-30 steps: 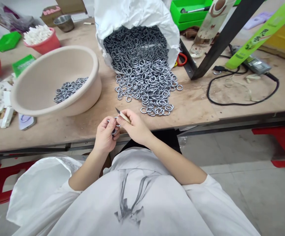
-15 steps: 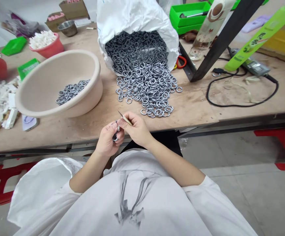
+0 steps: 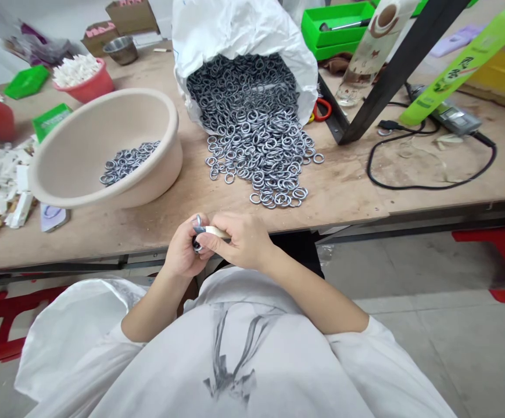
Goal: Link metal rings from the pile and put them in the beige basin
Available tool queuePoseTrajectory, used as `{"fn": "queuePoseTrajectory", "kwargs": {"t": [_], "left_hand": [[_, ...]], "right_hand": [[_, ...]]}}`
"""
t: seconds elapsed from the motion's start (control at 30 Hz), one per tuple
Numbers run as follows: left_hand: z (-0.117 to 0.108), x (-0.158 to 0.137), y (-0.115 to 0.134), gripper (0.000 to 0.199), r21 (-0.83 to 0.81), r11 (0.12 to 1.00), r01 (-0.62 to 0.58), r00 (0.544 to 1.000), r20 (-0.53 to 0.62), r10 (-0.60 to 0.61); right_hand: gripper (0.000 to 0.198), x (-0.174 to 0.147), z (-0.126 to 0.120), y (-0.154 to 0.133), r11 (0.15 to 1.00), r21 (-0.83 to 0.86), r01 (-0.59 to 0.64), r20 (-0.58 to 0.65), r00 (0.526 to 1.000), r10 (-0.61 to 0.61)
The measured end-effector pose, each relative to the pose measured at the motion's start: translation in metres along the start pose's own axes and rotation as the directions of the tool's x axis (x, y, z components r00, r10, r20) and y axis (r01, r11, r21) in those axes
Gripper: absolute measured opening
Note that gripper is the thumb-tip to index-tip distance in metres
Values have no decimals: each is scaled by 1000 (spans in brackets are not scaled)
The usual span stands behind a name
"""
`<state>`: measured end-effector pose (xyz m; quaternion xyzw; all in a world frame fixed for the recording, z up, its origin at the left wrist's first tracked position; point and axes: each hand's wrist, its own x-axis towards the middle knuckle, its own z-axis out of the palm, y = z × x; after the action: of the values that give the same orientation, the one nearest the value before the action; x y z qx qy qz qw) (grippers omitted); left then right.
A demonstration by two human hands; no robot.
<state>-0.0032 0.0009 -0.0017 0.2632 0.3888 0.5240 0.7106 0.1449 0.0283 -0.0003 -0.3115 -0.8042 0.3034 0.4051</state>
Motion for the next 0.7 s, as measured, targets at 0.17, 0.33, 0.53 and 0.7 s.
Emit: {"fn": "queuePoseTrajectory", "kwargs": {"t": [0.17, 0.33, 0.53, 0.7], "left_hand": [[4, -3, 1, 24, 39, 999, -4, 1000, 4, 3], [1, -4, 5, 27, 103, 995, -3, 1000, 26, 0], [-7, -7, 1, 34, 219, 976, -2, 972, 230, -50], [-8, -10, 25, 35, 298, 932, -207, 955, 267, 126]], "right_hand": [[47, 2, -3, -1, 1000, -25, -13, 38, 999, 14], [45, 2, -9, -7, 998, -12, -61, 142, 988, 62], [49, 5, -10, 9, 988, 6, -151, 30, 988, 151], [54, 8, -16, 29, 950, 145, -278, -203, 931, 303]]}}
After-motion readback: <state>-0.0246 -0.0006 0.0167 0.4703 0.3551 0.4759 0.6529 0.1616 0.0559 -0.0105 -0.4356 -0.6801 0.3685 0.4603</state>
